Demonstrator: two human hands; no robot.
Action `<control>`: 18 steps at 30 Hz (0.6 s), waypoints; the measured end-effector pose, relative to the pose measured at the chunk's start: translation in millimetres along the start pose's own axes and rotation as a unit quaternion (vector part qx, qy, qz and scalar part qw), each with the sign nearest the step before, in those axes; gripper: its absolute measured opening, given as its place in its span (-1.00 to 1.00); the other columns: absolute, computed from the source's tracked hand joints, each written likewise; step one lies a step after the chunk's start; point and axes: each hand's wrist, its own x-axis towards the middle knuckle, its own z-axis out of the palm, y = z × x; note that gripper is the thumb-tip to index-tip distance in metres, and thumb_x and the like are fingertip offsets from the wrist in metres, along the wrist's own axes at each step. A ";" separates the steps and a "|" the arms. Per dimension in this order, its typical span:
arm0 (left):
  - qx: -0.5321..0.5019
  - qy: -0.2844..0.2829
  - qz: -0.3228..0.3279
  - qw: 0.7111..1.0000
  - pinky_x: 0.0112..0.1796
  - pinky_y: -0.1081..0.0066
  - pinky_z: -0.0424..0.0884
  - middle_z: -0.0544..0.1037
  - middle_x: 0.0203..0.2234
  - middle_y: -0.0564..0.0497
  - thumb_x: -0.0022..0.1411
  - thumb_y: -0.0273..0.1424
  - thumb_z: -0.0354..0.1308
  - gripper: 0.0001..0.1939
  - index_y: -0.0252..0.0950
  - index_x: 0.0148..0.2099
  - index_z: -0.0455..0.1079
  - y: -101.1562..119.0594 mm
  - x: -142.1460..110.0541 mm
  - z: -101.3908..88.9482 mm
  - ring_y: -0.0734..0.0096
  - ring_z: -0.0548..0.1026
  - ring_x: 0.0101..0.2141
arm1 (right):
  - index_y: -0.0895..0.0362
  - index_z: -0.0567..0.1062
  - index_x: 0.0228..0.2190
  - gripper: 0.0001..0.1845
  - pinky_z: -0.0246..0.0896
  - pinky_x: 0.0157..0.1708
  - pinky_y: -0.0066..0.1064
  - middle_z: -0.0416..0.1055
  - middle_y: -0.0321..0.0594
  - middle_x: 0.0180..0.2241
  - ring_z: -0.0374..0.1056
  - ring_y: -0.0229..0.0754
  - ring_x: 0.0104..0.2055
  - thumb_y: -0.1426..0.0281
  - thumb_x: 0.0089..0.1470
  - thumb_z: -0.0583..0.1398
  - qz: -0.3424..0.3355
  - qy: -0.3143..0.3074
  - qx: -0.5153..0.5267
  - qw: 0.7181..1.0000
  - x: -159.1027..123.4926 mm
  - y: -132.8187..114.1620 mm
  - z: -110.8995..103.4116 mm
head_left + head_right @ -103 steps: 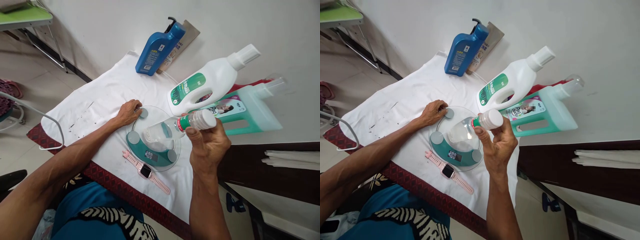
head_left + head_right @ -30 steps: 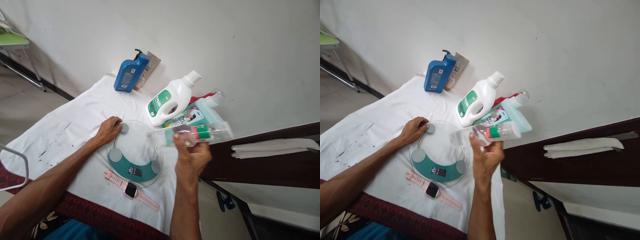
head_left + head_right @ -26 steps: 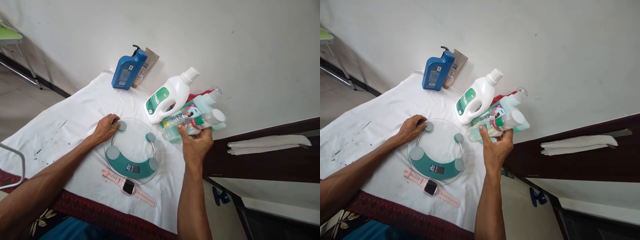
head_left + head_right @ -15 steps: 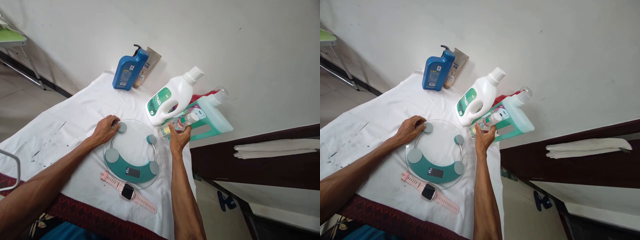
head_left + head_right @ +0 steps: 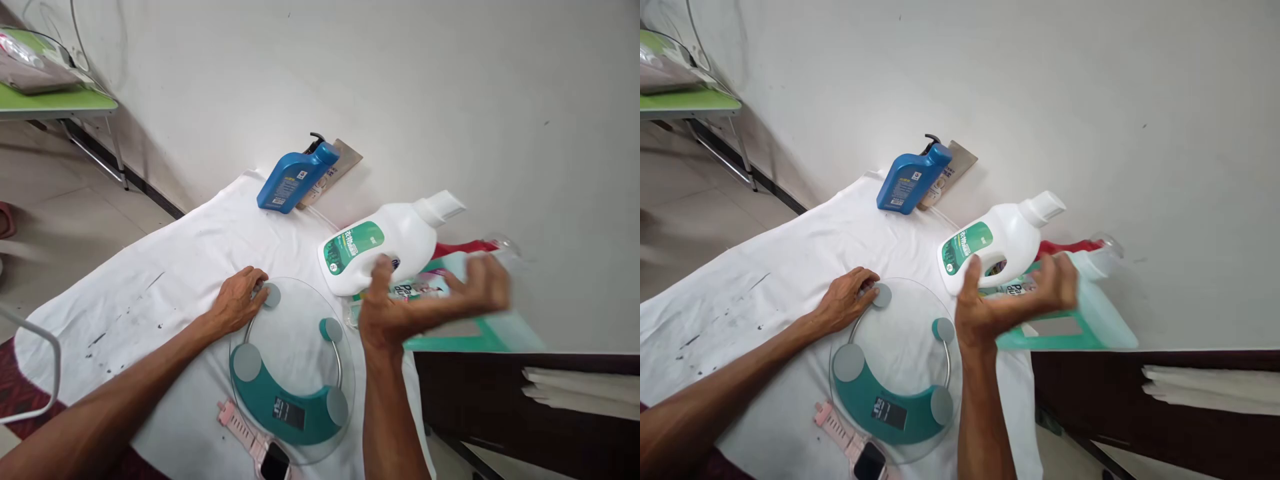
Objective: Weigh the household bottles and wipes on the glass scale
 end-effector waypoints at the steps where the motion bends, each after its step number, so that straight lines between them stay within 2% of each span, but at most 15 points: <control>1: -0.005 0.000 -0.002 1.000 -0.05 0.16 0.50 0.59 -0.11 -0.11 0.43 -0.36 0.11 -0.80 -0.25 0.03 0.45 0.0 0.0 0.5 0.16 0.60 -0.12 | -0.09 0.18 0.36 -0.12 0.21 0.37 0.30 0.01 0.10 0.43 -0.03 0.35 0.53 -0.02 0.15 0.36 -0.018 -0.032 0.038 0.999 9.0 -7.6 25.5; 3: -0.016 -0.002 -0.004 1.000 -0.05 0.17 0.50 0.59 -0.11 -0.11 0.44 -0.37 0.11 -0.81 -0.25 0.04 0.45 -0.3 0.0 1.7 0.17 0.60 -0.11 | -0.02 0.22 0.31 -0.18 0.27 0.34 0.22 0.13 0.09 0.38 0.15 0.23 0.44 0.01 0.17 0.34 0.031 -0.133 0.128 0.982 26.3 -17.4 85.8; 5: -0.023 -0.002 -0.007 1.000 -0.06 0.18 0.50 0.59 -0.12 -0.10 0.43 -0.37 0.12 -0.82 -0.23 0.03 0.45 -0.7 -0.2 3.0 0.18 0.60 -0.12 | 0.09 0.24 0.25 -0.13 0.23 0.35 0.24 0.23 0.13 0.28 0.24 0.22 0.34 0.01 0.07 0.39 0.143 -0.190 0.178 0.955 41.6 -24.8 148.0; 7: -0.028 -0.002 -0.009 1.000 -0.06 0.20 0.50 0.59 -0.13 -0.09 0.44 -0.37 0.12 -0.83 -0.22 0.02 0.45 -0.8 -0.4 3.9 0.20 0.60 -0.13 | 0.19 0.24 0.24 -0.03 0.09 0.44 0.22 0.20 0.23 0.30 0.15 0.27 0.41 0.06 -0.05 0.47 0.232 -0.225 0.173 0.930 53.4 -34.8 200.9; 9: -0.029 -0.002 -0.010 1.000 -0.07 0.21 0.49 0.59 -0.13 -0.09 0.44 -0.37 0.12 -0.84 -0.22 0.01 0.45 -0.3 -0.8 4.2 0.20 0.60 -0.13 | 0.24 0.20 0.28 0.10 0.03 0.46 0.22 0.11 0.34 0.36 0.04 0.33 0.48 0.07 -0.11 0.51 0.312 -0.227 0.149 0.911 60.8 -48.4 239.5; 11: -0.025 -0.003 -0.010 1.000 -0.06 0.21 0.48 0.58 -0.12 -0.09 0.43 -0.38 0.11 -0.83 -0.23 0.01 0.45 0.4 -0.9 4.2 0.19 0.59 -0.12 | 0.26 0.10 0.36 0.26 0.02 0.45 0.28 0.00 0.40 0.41 -0.03 0.39 0.50 0.02 -0.15 0.54 0.375 -0.207 0.124 0.895 64.0 -62.6 265.4; 13: -0.021 -0.003 -0.012 1.000 -0.07 0.22 0.48 0.58 -0.13 -0.08 0.43 -0.38 0.11 -0.83 -0.22 0.01 0.45 1.0 -0.9 4.2 0.20 0.59 -0.13 | 0.22 0.02 0.42 0.38 0.02 0.43 0.36 -0.08 0.38 0.44 -0.05 0.43 0.50 0.00 -0.20 0.55 0.406 -0.178 0.106 0.890 64.0 -73.6 283.0; 15: -0.019 -0.002 -0.017 1.000 -0.08 0.22 0.48 0.57 -0.14 -0.07 0.42 -0.39 0.11 -0.84 -0.21 0.00 0.45 1.1 -0.8 4.4 0.20 0.59 -0.14 | 0.15 0.01 0.44 0.39 0.03 0.40 0.43 -0.10 0.34 0.45 -0.04 0.45 0.49 0.05 -0.22 0.56 0.402 -0.154 0.091 0.898 61.6 -78.8 294.7; 18: -0.022 -0.009 -0.019 1.000 -0.07 0.22 0.48 0.57 -0.14 -0.08 0.42 -0.40 0.10 -0.82 -0.22 0.02 0.45 1.3 -0.9 4.6 0.20 0.59 -0.13 | 0.09 0.09 0.43 0.27 0.07 0.35 0.51 -0.07 0.29 0.43 -0.03 0.51 0.48 0.18 -0.20 0.52 0.374 -0.147 0.080 0.912 55.3 -74.9 301.2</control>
